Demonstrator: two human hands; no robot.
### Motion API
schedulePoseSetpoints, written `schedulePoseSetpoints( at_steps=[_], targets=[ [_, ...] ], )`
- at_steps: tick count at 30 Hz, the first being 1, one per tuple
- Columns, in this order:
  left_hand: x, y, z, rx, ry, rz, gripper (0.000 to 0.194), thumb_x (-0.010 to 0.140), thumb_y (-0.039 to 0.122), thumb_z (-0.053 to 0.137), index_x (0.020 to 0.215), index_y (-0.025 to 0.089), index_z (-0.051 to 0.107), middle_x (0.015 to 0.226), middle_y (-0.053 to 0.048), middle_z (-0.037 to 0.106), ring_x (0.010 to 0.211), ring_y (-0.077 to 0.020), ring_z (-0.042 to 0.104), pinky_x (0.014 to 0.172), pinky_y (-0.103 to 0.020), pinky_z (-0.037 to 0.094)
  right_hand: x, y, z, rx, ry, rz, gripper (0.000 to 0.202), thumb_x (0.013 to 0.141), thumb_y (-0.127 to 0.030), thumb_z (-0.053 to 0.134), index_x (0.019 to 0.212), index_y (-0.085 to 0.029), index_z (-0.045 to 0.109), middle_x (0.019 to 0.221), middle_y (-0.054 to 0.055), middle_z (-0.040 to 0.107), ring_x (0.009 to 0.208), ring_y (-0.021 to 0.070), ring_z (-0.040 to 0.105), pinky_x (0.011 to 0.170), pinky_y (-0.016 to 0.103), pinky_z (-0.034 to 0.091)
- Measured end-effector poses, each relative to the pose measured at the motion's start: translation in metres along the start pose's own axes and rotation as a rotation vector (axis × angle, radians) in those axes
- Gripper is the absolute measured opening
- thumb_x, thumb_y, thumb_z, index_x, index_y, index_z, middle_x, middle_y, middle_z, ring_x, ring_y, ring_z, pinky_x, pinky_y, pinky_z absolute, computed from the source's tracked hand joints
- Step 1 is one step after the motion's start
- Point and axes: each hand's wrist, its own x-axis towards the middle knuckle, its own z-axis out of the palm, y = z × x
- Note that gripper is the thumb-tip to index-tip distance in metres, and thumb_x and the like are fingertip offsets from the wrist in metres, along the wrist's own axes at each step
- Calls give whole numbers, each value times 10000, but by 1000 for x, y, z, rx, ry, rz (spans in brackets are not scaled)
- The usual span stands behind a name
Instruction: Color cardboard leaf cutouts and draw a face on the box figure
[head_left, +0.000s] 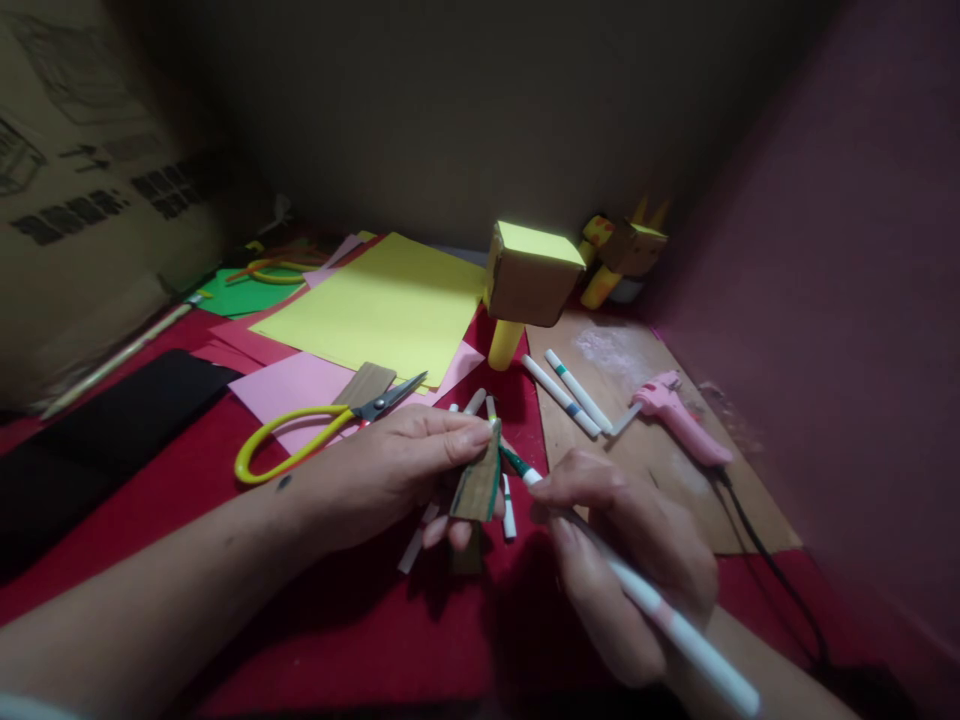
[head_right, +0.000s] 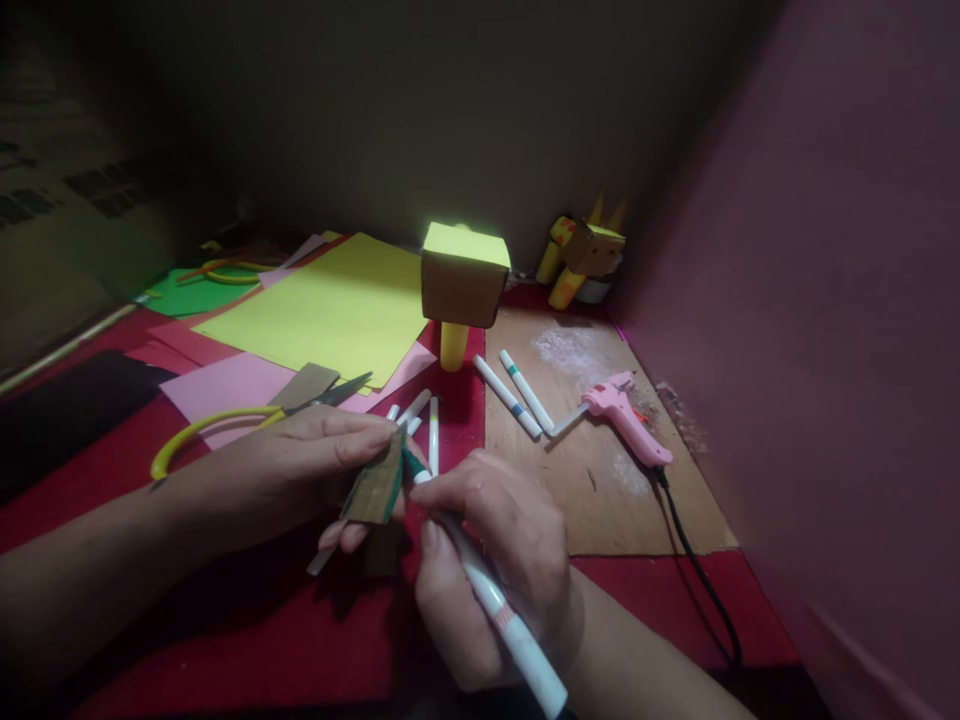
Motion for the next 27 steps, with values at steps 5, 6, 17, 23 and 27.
schedulePoseSetpoints(
  at_steps=[5, 6, 17, 23, 27],
  targets=[
    [1, 0, 1, 13, 8, -11, 431, 958, 520, 588, 748, 146, 631, 553, -61, 667, 398, -97, 481, 363, -163, 400, 0, -1, 1, 23, 14, -1, 250, 814, -41, 572, 974, -198, 682, 713, 2, 625, 588, 146, 583, 563, 290, 486],
    [1, 0, 1, 15, 9, -17, 433, 958, 525, 586, 752, 146, 632, 553, -62, 668, 396, -99, 482, 361, -165, 400, 1, -2, 1, 30, 6, -2, 258, 813, -34, 571, 983, -192, 682, 728, 5, 636, 603, 142, 592, 571, 283, 488],
    [-1, 1, 1, 65, 3, -32, 425, 981, 509, 556, 769, 152, 647, 564, -61, 681, 400, -95, 502, 379, -161, 409, 7, -4, -3, 13, -40, -3, 266, 832, -16, 551, 1027, -157, 665, 746, 29, 638, 652, 142, 593, 607, 286, 495],
    [-2, 1, 0, 56, 9, -23, 431, 963, 536, 581, 758, 159, 621, 561, -58, 679, 403, -98, 496, 374, -164, 417, 1, -2, 0, 35, 1, -9, 262, 812, -15, 570, 999, -167, 672, 754, 10, 645, 648, 128, 597, 599, 267, 484],
    [-1, 1, 1, 51, 15, -20, 436, 960, 541, 583, 759, 156, 622, 564, -62, 679, 403, -100, 490, 367, -165, 413, 0, -2, 0, 46, 6, 3, 261, 808, -9, 572, 989, -165, 676, 755, 4, 640, 645, 124, 589, 602, 269, 478]
  ],
)
